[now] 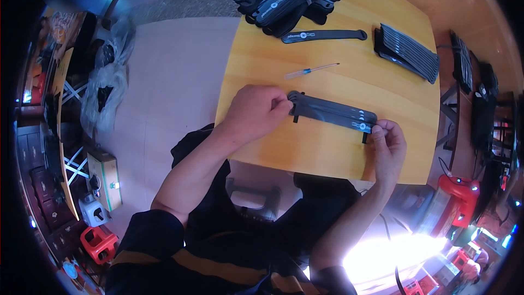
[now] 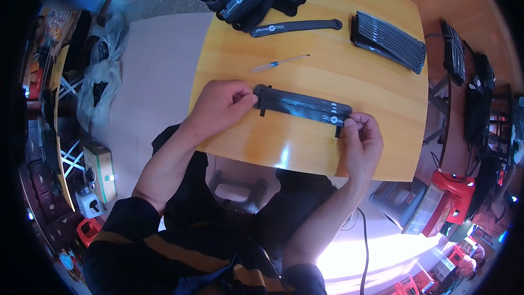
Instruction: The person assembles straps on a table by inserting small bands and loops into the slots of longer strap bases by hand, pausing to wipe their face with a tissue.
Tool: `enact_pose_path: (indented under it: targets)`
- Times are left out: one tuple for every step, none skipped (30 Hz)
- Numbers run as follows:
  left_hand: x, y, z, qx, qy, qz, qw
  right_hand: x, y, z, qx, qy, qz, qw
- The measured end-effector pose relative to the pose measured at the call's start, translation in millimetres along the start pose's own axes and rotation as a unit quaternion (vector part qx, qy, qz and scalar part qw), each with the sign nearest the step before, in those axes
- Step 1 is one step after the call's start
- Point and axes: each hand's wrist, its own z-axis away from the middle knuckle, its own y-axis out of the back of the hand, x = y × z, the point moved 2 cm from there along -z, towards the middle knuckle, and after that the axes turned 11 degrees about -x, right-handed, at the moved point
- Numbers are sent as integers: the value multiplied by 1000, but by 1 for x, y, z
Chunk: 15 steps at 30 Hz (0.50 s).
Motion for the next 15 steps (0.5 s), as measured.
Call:
enact_pose_path:
  targets:
    - [0,0,0,2,3,2,1000,0,0,0,-4,-1,1,1000]
    - [0,0,0,1,-1,0,1000,1,0,-1,2,1,6,1000]
    - [0,1,0,0,-5,0,1000,2,1,-2,8,2,11,1000]
    - [1,1,0,4,-3,2,1000,2,1,-2,3,3,13,1000]
    - [1,1,-1,-2,-2,-2,1000,3,1,-2,5,-3,7,1000]
    - [2,1,-1,-8,-2,-7,1000,4,1,-3,7,-9,0,1000]
    - [0,1,-1,-3,1,-5,1000,4,2,-3,1,-7,3,1000]
    - [-2,-1,-2,3,-11,-16,1000,6,3,-3,0,-10,18,1000]
    - [-4,-2,-2,8,-23,-27,999,6,4,-3,-2,-12,33,999]
    - [-6,-2,-3,13,-22,-25,999,6,3,-4,-7,-9,35,999]
    - [-8,-3,-4,12,-28,-31,999,5,3,-4,-6,-15,31,999]
    - [-8,-3,-4,10,-34,-36,999,5,3,-4,-5,-22,27,999]
    - [-8,-4,-4,15,-35,-34,999,4,2,-4,-8,-18,30,999]
    - [-8,-4,-4,19,-37,-39,998,3,2,-4,-4,-14,36,999]
    - [-8,-4,-3,22,-40,-44,998,2,1,-4,1,-10,42,999]
